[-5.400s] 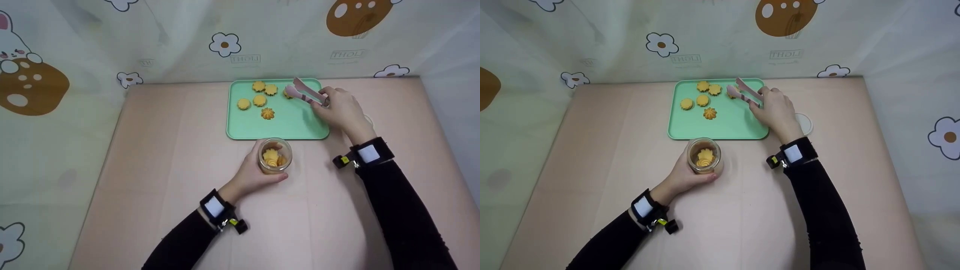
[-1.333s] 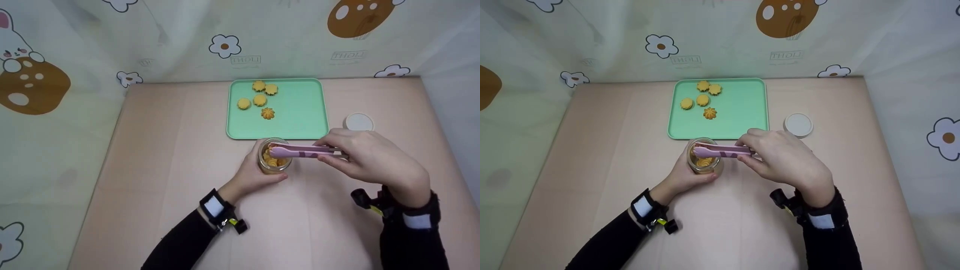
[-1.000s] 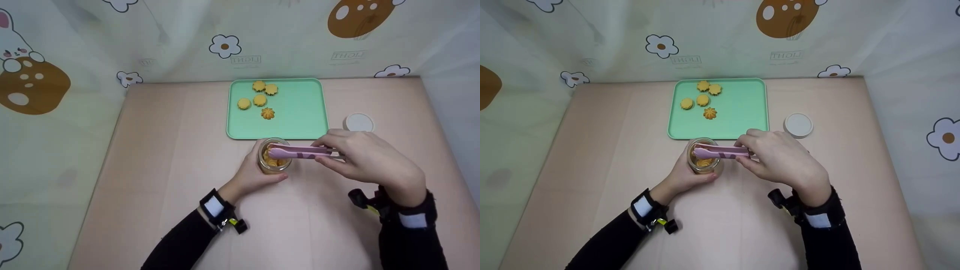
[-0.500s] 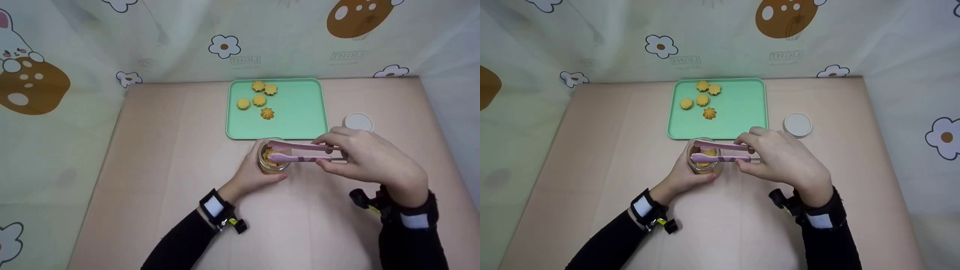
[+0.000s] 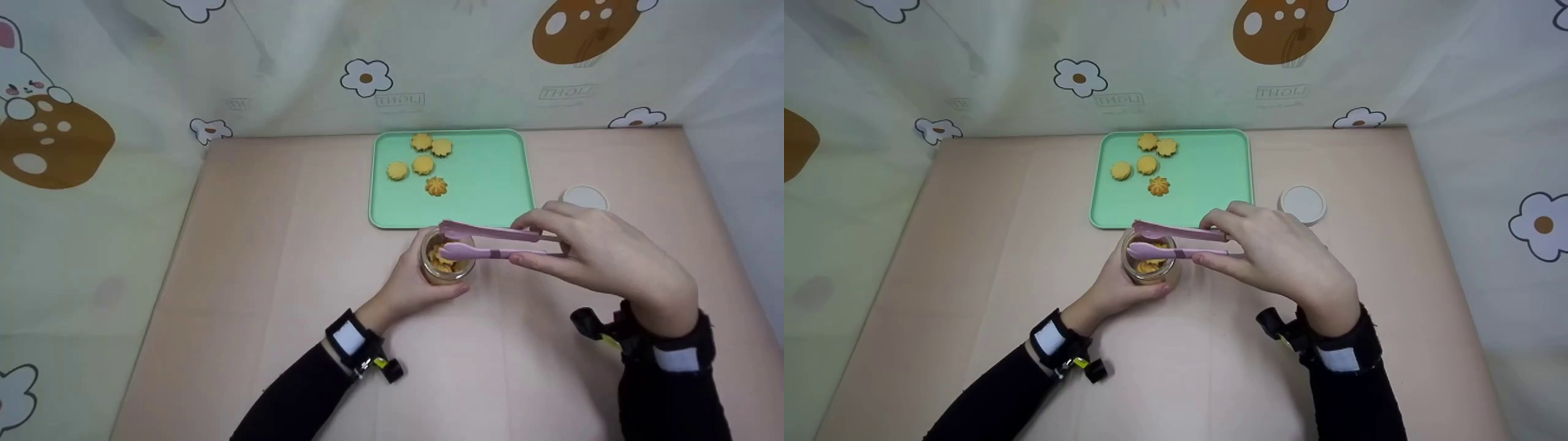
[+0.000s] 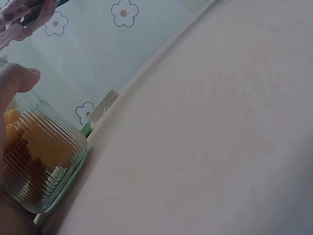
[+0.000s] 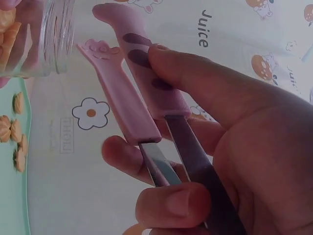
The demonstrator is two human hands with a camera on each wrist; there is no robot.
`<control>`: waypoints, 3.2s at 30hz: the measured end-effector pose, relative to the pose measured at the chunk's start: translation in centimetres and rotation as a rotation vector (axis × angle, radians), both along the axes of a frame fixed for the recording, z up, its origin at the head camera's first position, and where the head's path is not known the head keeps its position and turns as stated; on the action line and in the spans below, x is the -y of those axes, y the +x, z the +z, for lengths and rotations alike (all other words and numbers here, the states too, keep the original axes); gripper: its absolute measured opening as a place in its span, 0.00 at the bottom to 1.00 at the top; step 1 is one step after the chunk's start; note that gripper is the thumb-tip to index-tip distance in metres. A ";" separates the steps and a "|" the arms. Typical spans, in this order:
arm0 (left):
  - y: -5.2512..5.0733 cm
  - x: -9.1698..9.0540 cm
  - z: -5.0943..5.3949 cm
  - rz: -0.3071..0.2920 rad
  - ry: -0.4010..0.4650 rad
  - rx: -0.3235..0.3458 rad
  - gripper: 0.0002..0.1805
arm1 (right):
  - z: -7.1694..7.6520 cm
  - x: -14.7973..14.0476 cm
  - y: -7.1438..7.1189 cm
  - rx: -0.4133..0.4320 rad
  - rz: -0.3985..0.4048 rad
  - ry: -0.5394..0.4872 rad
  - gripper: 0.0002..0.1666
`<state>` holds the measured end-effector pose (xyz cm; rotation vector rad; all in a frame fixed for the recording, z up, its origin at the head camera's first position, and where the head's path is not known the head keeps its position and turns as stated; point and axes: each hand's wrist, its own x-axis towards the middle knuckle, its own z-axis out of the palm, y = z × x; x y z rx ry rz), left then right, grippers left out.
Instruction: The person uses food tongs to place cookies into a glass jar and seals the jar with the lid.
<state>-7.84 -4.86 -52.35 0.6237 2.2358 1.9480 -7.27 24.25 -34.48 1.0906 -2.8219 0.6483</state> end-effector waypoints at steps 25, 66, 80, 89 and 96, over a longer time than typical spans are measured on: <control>-0.1 0.0 0.0 0.000 0.008 -0.008 0.49 | -5.7 2.3 -12.4 0.031 -0.261 0.006 0.29; 0.0 0.0 0.1 0.000 0.016 -0.001 0.50 | -9.4 5.6 -18.4 0.300 -0.397 0.080 0.34; 0.0 -0.1 0.1 0.000 0.012 0.005 0.52 | -9.6 4.9 -17.6 0.275 -0.378 0.051 0.25; 0.0 -0.1 0.2 0.001 0.017 -0.001 0.50 | -10.0 4.3 -17.3 0.230 -0.364 0.035 0.25; 0.1 0.0 -0.2 -0.002 0.012 0.006 0.50 | -9.9 3.3 -16.4 0.212 -0.338 -0.022 0.23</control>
